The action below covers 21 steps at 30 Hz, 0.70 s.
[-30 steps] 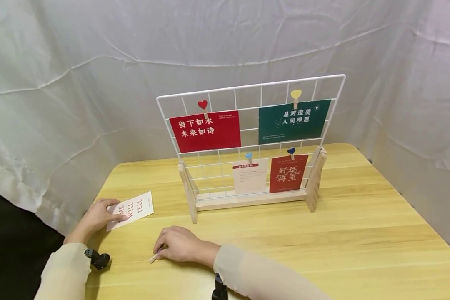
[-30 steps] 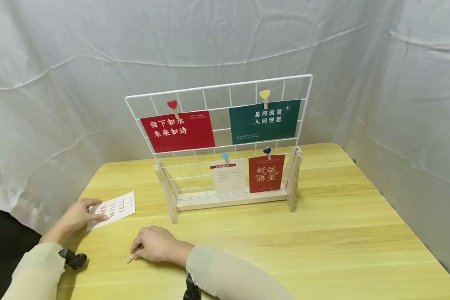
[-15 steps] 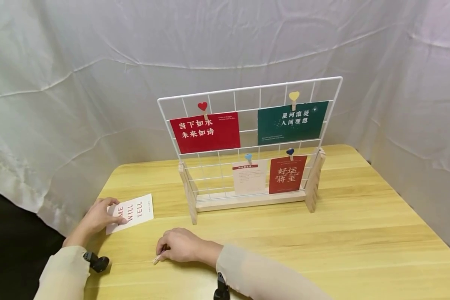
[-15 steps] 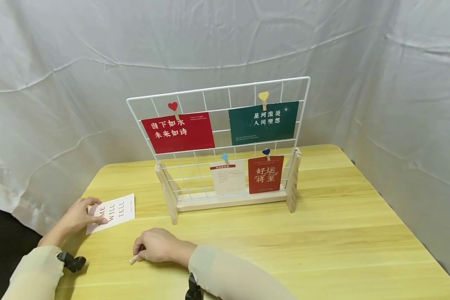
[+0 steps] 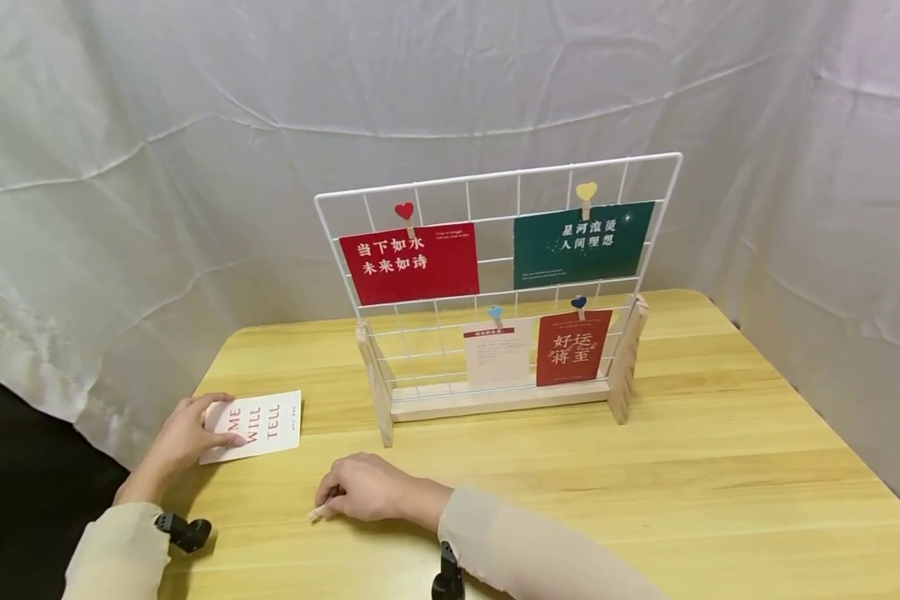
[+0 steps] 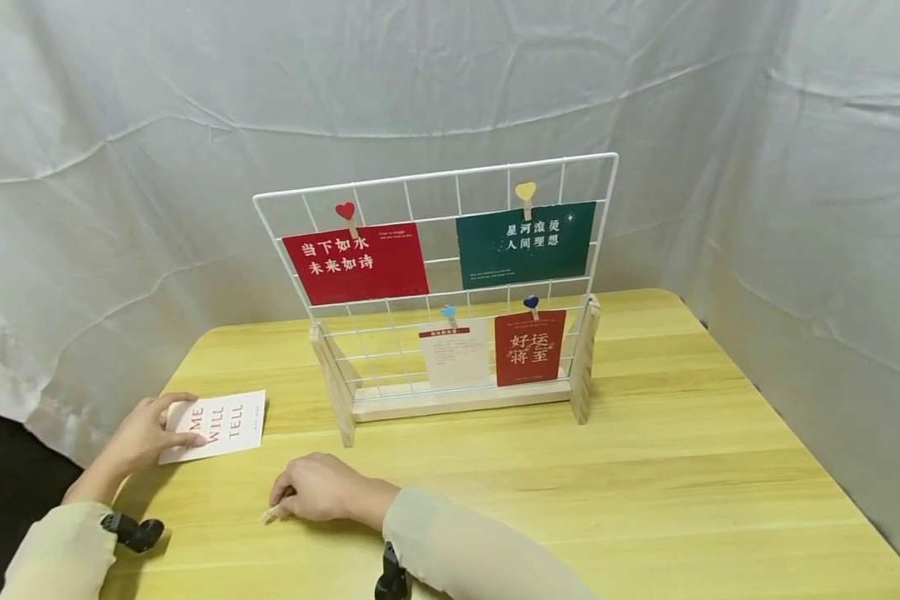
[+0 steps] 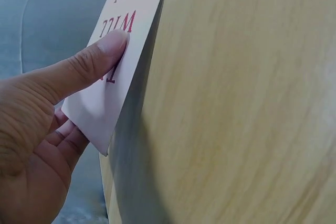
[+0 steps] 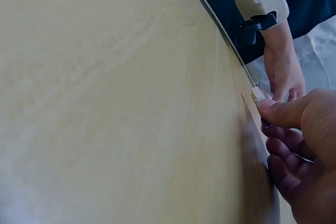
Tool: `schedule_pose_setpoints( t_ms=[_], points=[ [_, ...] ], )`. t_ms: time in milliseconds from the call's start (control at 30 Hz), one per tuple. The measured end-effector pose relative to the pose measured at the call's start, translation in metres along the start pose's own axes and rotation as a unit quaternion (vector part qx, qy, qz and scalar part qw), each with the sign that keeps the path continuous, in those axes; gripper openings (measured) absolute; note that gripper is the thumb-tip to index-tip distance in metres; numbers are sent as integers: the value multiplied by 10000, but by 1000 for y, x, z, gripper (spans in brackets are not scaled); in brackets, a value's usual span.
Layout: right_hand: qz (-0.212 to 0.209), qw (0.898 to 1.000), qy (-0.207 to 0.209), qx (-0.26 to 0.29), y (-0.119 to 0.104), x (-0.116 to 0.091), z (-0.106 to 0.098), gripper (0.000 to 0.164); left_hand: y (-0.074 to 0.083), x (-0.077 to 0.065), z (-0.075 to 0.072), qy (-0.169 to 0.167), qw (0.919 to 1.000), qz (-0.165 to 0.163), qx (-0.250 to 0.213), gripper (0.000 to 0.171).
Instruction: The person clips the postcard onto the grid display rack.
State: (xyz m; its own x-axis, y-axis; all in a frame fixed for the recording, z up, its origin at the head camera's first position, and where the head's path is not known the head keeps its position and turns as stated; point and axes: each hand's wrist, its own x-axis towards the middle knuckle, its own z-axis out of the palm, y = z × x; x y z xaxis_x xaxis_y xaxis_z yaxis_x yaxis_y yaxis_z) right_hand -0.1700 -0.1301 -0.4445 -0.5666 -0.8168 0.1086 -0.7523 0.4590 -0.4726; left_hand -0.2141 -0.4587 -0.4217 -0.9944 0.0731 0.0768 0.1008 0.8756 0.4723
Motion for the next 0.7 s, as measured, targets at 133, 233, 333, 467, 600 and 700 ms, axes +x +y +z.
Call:
schedule_pose_setpoints(
  t_ms=[133, 233, 333, 467, 600, 700],
  points=[
    [7, 9999, 6, 145, 2, -3, -3, 8, 5, -1, -1, 133, 9999, 35, 24, 84],
    [-23, 9996, -5, 264, 5, -5, -5, 7, 9, -3, -2, 181, 9998, 98, 19, 80],
    [-10, 9993, 22, 361, 8, -8, -9, 7, 13, -5, -5, 290, 9993, 248, 8, 74],
    [36, 9986, 72, 516, 12, -11, -14, 6, 18, -8, -7, 590, 9971, 472, -63, 65],
    [91, 9980, 119, 619, 15, -13, -19, 6, 24, -12, -11, 813, 9942, 687, -178, 59],
    [186, 9972, 123, 714, 15, -15, -24, 6, 30, -14, -15, 877, 9922, 857, -228, 57]
  ],
)
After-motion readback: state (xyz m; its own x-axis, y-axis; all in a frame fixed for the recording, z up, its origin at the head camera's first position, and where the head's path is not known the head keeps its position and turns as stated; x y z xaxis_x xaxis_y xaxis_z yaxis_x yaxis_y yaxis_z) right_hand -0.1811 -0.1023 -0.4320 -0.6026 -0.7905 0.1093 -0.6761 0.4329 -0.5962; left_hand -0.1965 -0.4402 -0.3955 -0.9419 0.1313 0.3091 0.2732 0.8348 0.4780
